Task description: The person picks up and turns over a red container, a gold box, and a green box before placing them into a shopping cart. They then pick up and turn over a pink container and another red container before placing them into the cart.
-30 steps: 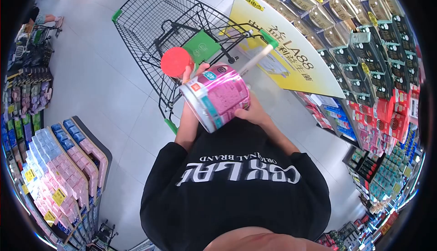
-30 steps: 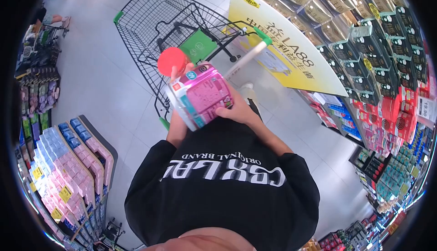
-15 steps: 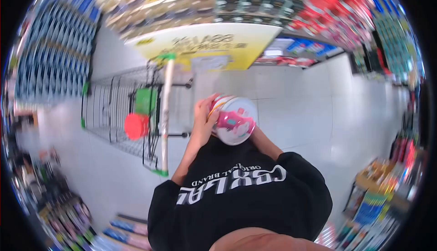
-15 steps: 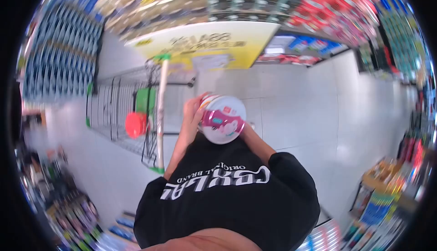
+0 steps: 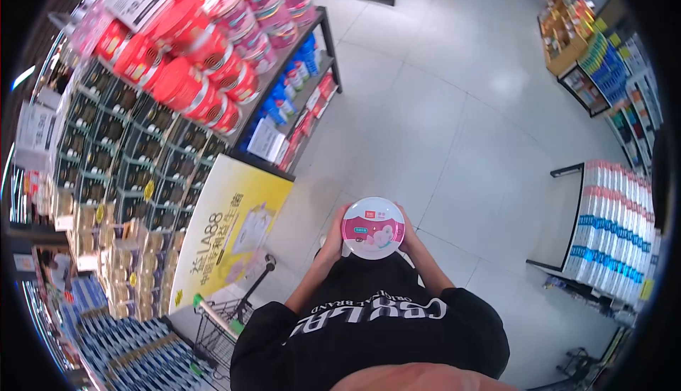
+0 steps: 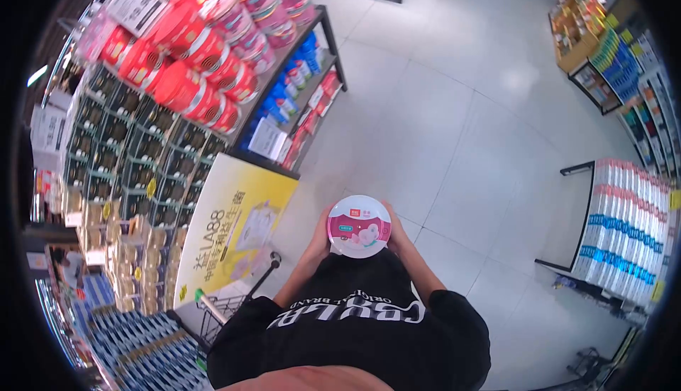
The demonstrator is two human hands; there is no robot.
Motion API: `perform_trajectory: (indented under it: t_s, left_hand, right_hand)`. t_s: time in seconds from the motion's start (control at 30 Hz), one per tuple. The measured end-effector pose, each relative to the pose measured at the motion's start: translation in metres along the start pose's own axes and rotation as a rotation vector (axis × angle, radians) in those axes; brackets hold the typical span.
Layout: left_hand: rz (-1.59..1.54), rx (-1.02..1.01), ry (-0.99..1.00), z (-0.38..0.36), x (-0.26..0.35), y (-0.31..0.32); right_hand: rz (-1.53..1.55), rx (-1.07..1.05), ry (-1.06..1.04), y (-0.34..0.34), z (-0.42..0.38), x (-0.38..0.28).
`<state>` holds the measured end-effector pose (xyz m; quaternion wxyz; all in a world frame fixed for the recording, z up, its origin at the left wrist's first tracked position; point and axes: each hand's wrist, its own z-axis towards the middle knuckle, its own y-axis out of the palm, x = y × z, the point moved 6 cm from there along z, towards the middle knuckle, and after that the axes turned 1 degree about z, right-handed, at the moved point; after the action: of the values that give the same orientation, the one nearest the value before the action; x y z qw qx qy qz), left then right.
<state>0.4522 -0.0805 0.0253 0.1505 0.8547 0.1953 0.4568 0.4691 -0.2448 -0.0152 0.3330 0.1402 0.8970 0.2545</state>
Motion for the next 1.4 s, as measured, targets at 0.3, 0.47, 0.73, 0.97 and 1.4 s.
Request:
perform_trajectory:
  t_s: [0.3,0.47,0.73,0.97,1.4]
  left_hand:
    - [0.241,-0.205,-0.166,0.098,0.025,0.01]
    - [0.156,-0.137,-0.189,0.18,0.077,-0.028]
    - [0.082,-0.123,0.217,0.296,0.246,-0.058]
    - [0.698,-0.137,0.588,0.323,0.344,-0.024]
    - [0.647,0.074,0.682,0.487,0.511,0.059]
  right_hand:
    - [0.198,0.107,-0.078,-0.03,0.069,-0.031]
    - [0.11,0.085,0.0,0.008,0.167,-0.072]
    - [0.105,0.065,-0.165,0.133,0.287,-0.198]
    - [0.292,-0.217,-0.121,0.144,0.359,-0.253]
    - [-0.081,-0.154,-0.123,0.251,0.484,-0.553]
